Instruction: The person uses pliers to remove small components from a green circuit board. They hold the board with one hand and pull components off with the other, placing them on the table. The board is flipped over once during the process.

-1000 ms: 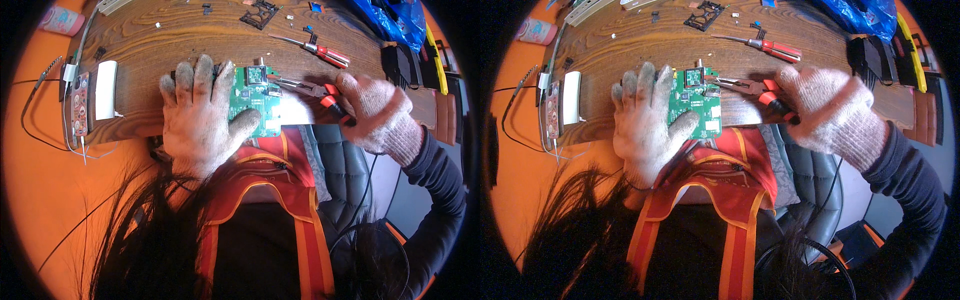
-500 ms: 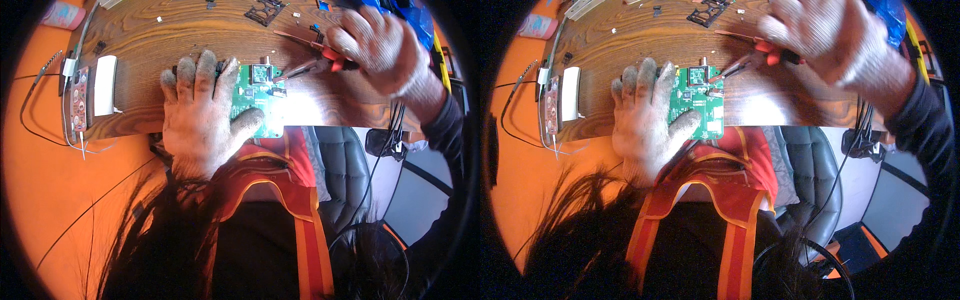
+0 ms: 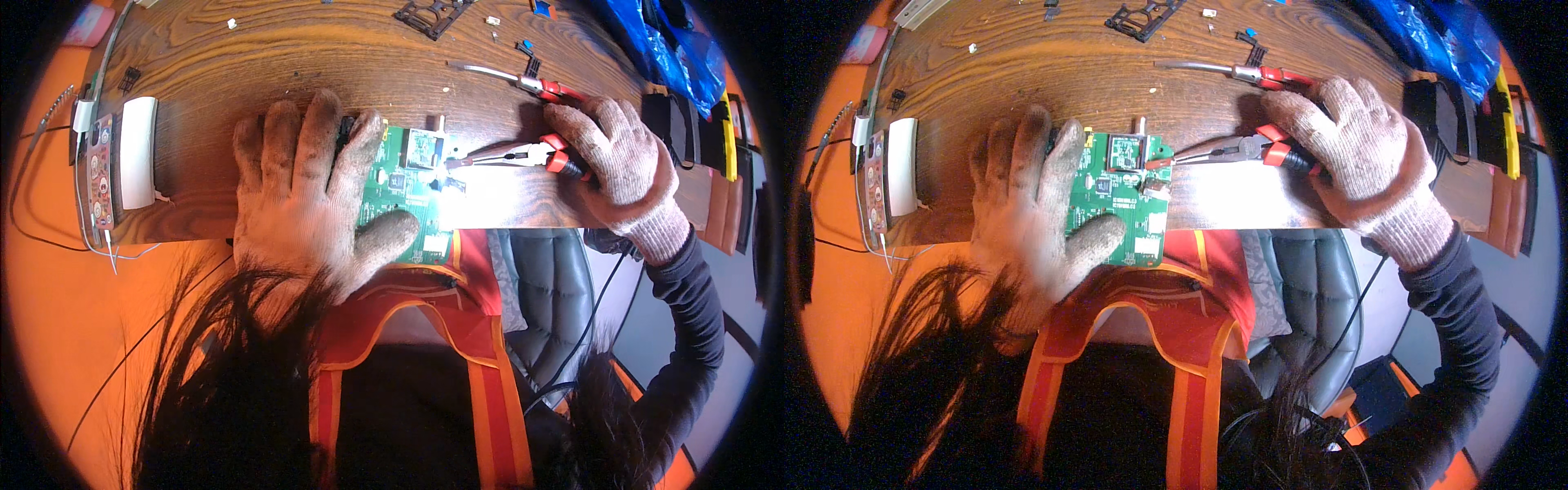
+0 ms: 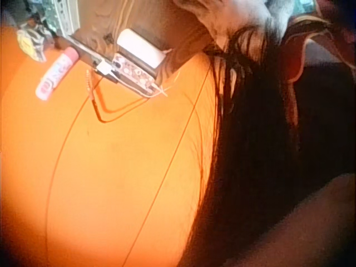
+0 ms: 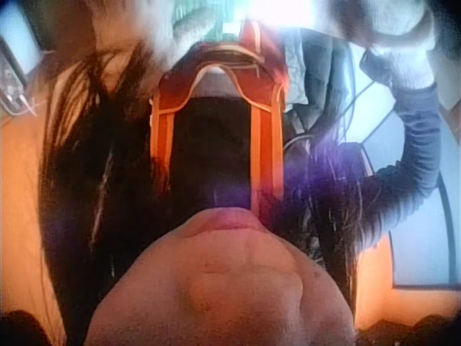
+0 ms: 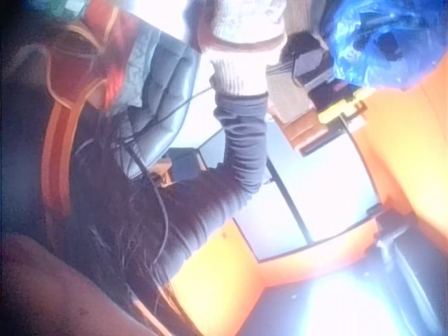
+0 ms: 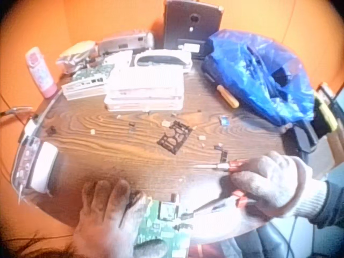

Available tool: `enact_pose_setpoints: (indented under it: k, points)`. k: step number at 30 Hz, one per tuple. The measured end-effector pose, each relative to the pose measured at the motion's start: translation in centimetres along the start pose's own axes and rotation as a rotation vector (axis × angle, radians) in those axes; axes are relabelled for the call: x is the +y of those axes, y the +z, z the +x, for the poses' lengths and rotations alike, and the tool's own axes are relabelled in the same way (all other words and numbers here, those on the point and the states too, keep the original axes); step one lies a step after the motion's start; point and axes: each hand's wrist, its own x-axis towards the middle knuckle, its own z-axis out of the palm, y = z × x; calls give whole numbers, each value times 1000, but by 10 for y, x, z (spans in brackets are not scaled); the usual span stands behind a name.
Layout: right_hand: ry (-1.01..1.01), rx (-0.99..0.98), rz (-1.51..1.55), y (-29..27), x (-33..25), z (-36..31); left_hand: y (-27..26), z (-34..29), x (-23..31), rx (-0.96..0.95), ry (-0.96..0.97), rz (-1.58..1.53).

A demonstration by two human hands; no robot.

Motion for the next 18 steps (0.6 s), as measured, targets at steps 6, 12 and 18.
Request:
enact_pose_setpoints:
  k: [6, 12, 18]
  points:
    - [113, -26, -49, 9, -13, -5, -6, -6, -4, -85, -8, 3]
    - [159, -62, 119, 3, -23, -5, -4, -9, -12, -56, 4, -39]
    - [163, -20, 190, 7, -26, 4, -19, -2, -11, -211, 5, -7]
